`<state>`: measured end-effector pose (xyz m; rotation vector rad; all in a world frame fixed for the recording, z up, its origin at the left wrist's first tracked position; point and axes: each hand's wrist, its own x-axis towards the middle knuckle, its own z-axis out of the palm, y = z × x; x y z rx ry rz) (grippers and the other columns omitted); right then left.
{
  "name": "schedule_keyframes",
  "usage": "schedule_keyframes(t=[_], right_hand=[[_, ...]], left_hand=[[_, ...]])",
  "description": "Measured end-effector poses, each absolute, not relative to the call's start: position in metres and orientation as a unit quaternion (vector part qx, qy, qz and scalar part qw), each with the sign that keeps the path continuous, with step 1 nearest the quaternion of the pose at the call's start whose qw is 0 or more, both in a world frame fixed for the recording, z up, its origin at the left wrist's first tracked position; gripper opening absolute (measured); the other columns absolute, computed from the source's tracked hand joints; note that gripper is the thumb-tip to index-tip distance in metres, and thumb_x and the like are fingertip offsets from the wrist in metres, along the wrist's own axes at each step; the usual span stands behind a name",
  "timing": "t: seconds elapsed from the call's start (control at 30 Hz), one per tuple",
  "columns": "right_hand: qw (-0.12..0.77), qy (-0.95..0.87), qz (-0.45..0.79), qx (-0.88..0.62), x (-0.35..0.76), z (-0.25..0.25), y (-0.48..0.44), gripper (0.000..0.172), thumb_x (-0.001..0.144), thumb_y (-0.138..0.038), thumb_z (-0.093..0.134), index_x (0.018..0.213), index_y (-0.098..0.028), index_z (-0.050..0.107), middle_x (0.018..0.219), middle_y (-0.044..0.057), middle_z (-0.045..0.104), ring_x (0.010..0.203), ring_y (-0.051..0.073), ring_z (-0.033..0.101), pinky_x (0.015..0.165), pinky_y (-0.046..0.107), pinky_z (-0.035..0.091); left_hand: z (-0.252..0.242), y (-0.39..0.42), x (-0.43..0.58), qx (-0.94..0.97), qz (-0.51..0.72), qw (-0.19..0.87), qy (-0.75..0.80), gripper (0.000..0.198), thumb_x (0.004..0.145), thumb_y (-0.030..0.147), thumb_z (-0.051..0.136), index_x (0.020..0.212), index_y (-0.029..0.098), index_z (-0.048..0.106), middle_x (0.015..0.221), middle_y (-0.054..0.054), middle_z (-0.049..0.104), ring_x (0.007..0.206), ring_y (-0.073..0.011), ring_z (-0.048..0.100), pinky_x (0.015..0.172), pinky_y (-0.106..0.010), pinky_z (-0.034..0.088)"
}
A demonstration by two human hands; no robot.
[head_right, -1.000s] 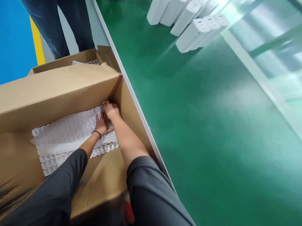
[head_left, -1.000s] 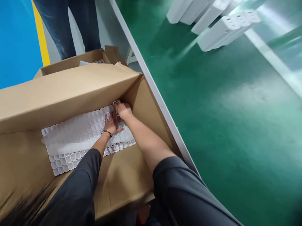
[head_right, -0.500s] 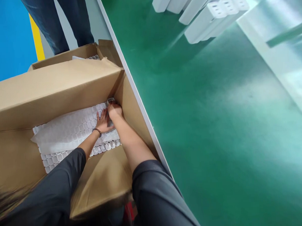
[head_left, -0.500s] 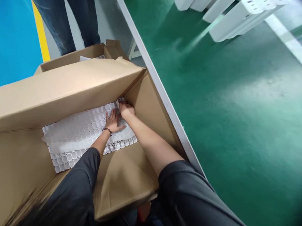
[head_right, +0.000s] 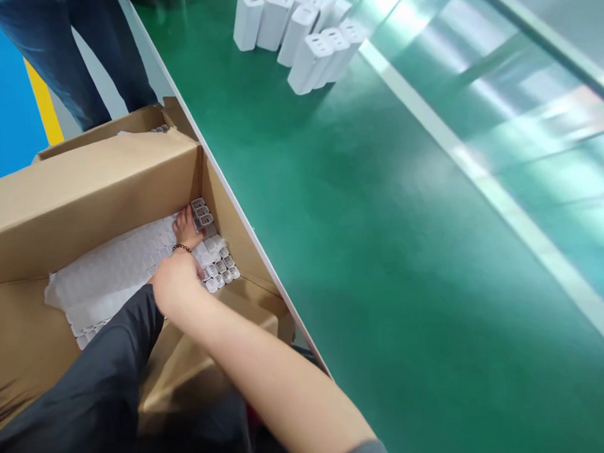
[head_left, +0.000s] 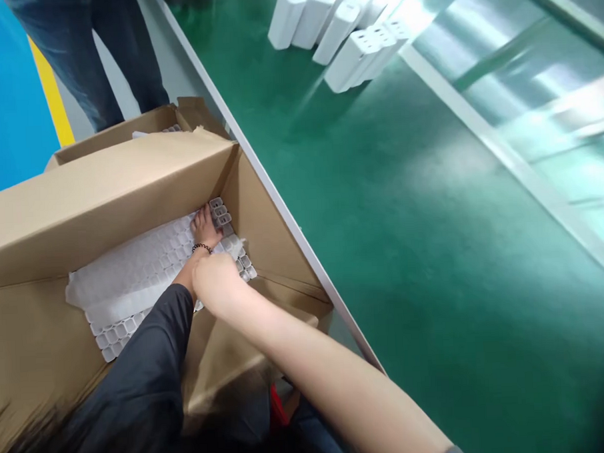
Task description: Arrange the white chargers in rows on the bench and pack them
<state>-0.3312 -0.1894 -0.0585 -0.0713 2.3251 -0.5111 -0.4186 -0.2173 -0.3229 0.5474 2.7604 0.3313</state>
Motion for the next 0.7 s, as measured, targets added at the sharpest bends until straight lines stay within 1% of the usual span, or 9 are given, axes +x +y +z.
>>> schedule_keyframes(t=[0.07, 0.13, 0.2, 0.3, 0.37, 0.43, 0.5, 0.57, 0.7], right_hand=[[0.330, 0.921, -0.201, -0.039, -0.303, -0.036, -0.189, 0.031, 0.089, -0.003, 0.049, 0.114, -0.005, 0.067, 0.106, 0.020, 0.073, 0.098, 0.028, 0.072, 0.078, 0.037, 0.059], [0.293, 0.934, -0.205, -0.019, -0.274, -0.026, -0.185, 0.030, 0.092, -0.006, 0.045, 0.116, -0.009, 0.063, 0.103, 0.017, 0.072, 0.093, 0.024, 0.072, 0.072, 0.033, 0.058], [0.276, 0.938, -0.211, 0.018, -0.248, -0.030, -0.179, 0.027, 0.094, -0.010, 0.045, 0.114, -0.014, 0.062, 0.103, 0.013, 0.071, 0.092, 0.024, 0.071, 0.069, 0.031, 0.057], [0.276, 0.932, -0.227, 0.058, -0.218, -0.047, -0.171, 0.025, 0.096, -0.016, 0.045, 0.115, -0.018, 0.062, 0.103, 0.010, 0.072, 0.096, 0.024, 0.070, 0.076, 0.033, 0.055], [0.264, 0.929, -0.249, 0.079, -0.206, -0.058, -0.167, 0.026, 0.097, -0.020, 0.045, 0.117, -0.019, 0.063, 0.104, 0.008, 0.073, 0.097, 0.024, 0.070, 0.083, 0.035, 0.053], [0.233, 0.928, -0.273, 0.097, -0.199, -0.066, -0.165, 0.027, 0.097, -0.022, 0.047, 0.118, -0.021, 0.063, 0.105, 0.006, 0.073, 0.098, 0.022, 0.069, 0.085, 0.034, 0.051], [0.194, 0.932, -0.289, 0.096, -0.195, -0.070, -0.165, 0.026, 0.097, -0.023, 0.047, 0.117, -0.023, 0.063, 0.104, 0.004, 0.073, 0.098, 0.021, 0.068, 0.081, 0.031, 0.050], [0.163, 0.937, -0.297, 0.083, -0.192, -0.073, -0.165, 0.025, 0.097, -0.022, 0.045, 0.114, -0.023, 0.064, 0.099, 0.003, 0.073, 0.096, 0.020, 0.068, 0.075, 0.030, 0.048], [0.134, 0.940, -0.307, 0.065, -0.189, -0.074, -0.165, 0.023, 0.098, -0.023, 0.043, 0.109, -0.022, 0.064, 0.097, 0.003, 0.072, 0.093, 0.021, 0.067, 0.070, 0.030, 0.046]], left_hand=[[-0.312, -0.215, -0.421, 0.215, 0.122, 0.139, 0.959, 0.085, 0.079, 0.035, 0.064, 0.153, 0.015, 0.029, 0.159, -0.014, 0.033, 0.146, -0.0321, 0.031, 0.119, -0.045, 0.028], [-0.302, -0.211, -0.426, 0.236, 0.122, 0.134, 0.955, 0.069, 0.083, 0.036, 0.061, 0.146, 0.017, 0.041, 0.157, -0.013, 0.036, 0.143, -0.0325, 0.034, 0.117, -0.045, 0.030], [-0.296, -0.203, -0.433, 0.249, 0.114, 0.140, 0.952, 0.056, 0.087, 0.037, 0.057, 0.139, 0.018, 0.048, 0.150, -0.015, 0.045, 0.138, -0.0342, 0.040, 0.112, -0.048, 0.034], [-0.293, -0.188, -0.444, 0.254, 0.093, 0.160, 0.949, 0.048, 0.086, 0.035, 0.061, 0.131, 0.017, 0.055, 0.131, -0.018, 0.060, 0.128, -0.0363, 0.048, 0.106, -0.051, 0.039], [-0.291, -0.179, -0.450, 0.250, 0.080, 0.170, 0.950, 0.042, 0.084, 0.032, 0.065, 0.123, 0.018, 0.059, 0.120, -0.017, 0.065, 0.125, -0.0360, 0.050, 0.105, -0.051, 0.039], [-0.287, -0.173, -0.452, 0.242, 0.071, 0.176, 0.952, 0.035, 0.084, 0.031, 0.067, 0.116, 0.018, 0.061, 0.115, -0.016, 0.067, 0.124, -0.0348, 0.052, 0.105, -0.049, 0.040], [-0.279, -0.173, -0.452, 0.231, 0.067, 0.180, 0.954, 0.035, 0.083, 0.032, 0.070, 0.114, 0.019, 0.061, 0.113, -0.015, 0.067, 0.124, -0.0342, 0.052, 0.103, -0.046, 0.043], [-0.268, -0.179, -0.450, 0.211, 0.066, 0.183, 0.958, 0.040, 0.083, 0.038, 0.072, 0.115, 0.019, 0.060, 0.113, -0.015, 0.067, 0.122, -0.0354, 0.054, 0.099, -0.044, 0.046], [-0.250, -0.210, -0.446, 0.141, 0.063, 0.187, 0.970, 0.050, 0.084, 0.047, 0.071, 0.122, 0.016, 0.058, 0.115, -0.016, 0.066, 0.119, -0.0371, 0.057, 0.098, -0.048, 0.048]])
